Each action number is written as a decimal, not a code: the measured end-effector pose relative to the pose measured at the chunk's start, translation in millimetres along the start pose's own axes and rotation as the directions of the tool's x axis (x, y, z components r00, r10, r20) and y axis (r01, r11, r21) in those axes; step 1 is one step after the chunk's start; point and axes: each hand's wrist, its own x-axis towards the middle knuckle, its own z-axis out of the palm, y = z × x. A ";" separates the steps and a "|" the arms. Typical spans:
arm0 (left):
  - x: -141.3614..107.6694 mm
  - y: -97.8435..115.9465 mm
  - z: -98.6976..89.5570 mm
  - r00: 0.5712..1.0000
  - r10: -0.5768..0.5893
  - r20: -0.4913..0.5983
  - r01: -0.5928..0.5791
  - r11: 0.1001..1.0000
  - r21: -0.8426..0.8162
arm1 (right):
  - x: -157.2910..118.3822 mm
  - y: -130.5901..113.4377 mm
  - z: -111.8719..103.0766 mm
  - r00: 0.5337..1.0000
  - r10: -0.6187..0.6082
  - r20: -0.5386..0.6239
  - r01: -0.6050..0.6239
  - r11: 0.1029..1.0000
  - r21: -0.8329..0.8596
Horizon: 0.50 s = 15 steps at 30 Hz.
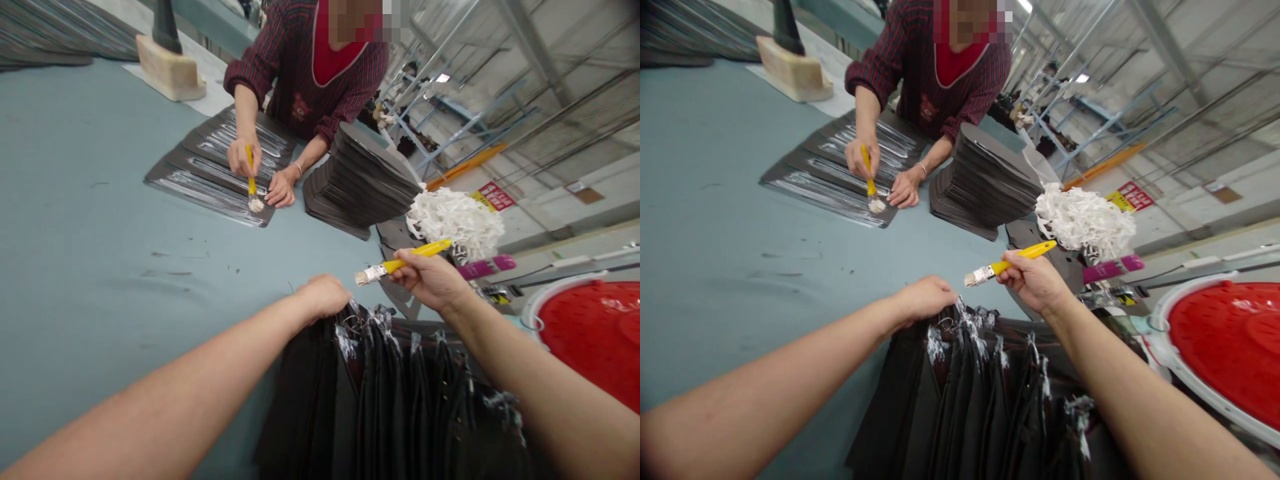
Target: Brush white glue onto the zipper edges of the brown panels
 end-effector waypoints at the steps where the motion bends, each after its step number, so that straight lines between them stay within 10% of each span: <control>1: 1.3 1.8 2.2 1.000 -0.015 0.011 0.015 1.000 0.000 | 1.0 -1.0 -0.5 1.000 0.007 -0.017 -0.007 1.000 -0.003; 8: 1.4 9.3 5.8 0.998 -0.040 -0.041 0.039 0.999 -0.010 | 9.1 2.5 1.9 0.995 0.100 -0.027 -0.101 0.994 -0.036; 15: -1.0 25.4 0.7 0.994 -0.063 -0.095 0.066 0.998 0.021 | 6.1 6.7 0.3 0.942 0.110 0.318 -0.100 0.994 -0.047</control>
